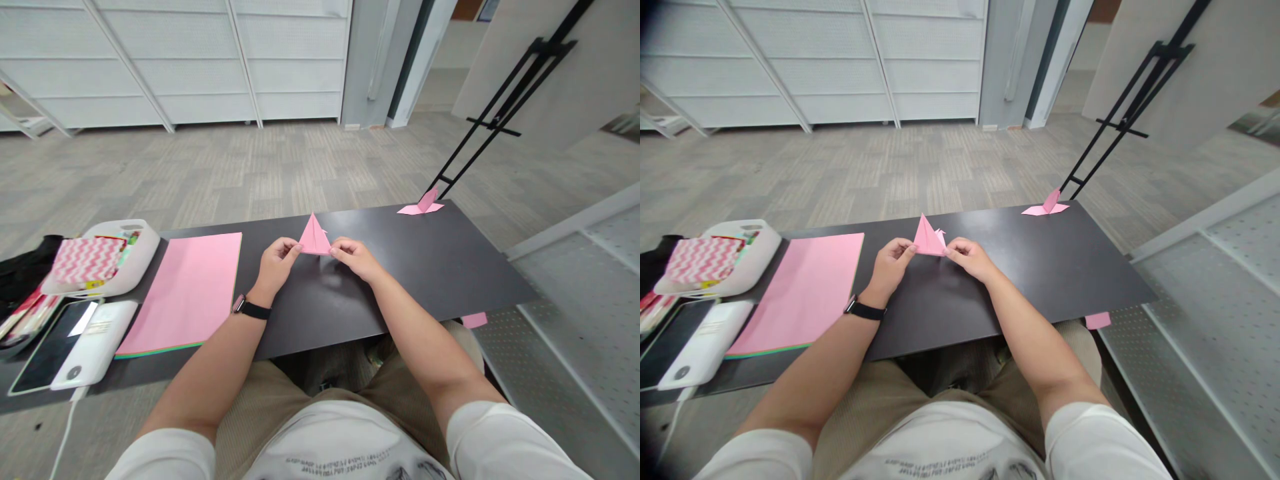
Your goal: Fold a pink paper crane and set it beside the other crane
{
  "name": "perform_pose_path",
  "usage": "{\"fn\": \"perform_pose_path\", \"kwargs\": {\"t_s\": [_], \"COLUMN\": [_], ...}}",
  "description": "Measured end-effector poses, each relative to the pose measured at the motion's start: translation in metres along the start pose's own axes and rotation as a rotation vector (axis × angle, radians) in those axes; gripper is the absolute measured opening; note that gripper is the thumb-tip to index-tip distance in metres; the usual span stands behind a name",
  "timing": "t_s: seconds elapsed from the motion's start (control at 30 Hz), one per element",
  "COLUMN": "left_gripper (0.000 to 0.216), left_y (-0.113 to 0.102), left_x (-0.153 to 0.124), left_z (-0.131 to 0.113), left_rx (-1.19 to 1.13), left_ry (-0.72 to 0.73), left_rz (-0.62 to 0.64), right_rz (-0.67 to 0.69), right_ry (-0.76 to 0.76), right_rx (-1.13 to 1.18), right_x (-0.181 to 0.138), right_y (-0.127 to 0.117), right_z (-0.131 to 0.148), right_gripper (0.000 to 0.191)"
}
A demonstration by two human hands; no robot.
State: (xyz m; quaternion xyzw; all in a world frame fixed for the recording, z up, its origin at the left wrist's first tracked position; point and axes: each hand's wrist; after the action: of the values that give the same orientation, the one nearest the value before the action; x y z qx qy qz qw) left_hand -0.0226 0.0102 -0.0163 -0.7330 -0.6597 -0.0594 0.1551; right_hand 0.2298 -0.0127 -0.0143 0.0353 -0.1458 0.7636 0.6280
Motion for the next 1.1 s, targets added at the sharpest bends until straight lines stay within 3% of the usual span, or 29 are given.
{"fn": "perform_pose_path", "kwargs": {"t_s": [0.27,0.5,0.8,1.0,1.1], "left_gripper": [0.031,0.030,0.027,0.018,0.015], "left_y": [-0.0013,-0.0012,-0.0007,-0.0001,-0.0002], "left_x": [0.0000,-0.0002,-0.0030,-0.0053,-0.0057], "left_z": [0.0004,0.0034,0.0040,0.0003,-0.0036], "left_rx": [0.007,0.001,0.044,0.067,0.065], "left_ry": [-0.016,-0.002,0.063,0.147,0.205], "left_rz": [-0.002,0.009,0.028,0.081,0.097], "right_rz": [0.011,0.014,0.019,0.074,0.033], "right_ry": [0.079,0.173,0.229,0.262,0.228], "right_rx": [0.056,0.109,0.133,0.189,0.175], "right_x": [0.0002,0.0004,0.0008,-0.0010,-0.0008], "right_y": [0.0001,0.0014,0.0025,0.0040,0.0050], "right_z": [-0.0028,0.0017,0.0037,-0.0004,-0.0030], "right_gripper": [0.055,0.073,0.047,0.046,0.048]}}
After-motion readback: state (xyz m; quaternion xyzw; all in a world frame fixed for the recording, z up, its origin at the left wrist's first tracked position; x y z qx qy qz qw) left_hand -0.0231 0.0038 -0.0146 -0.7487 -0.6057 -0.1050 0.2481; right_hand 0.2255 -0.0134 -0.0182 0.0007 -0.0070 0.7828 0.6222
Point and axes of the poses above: each hand's wrist, its own x-axis towards the middle knuckle, its own y-axis out of the palm, z = x × y
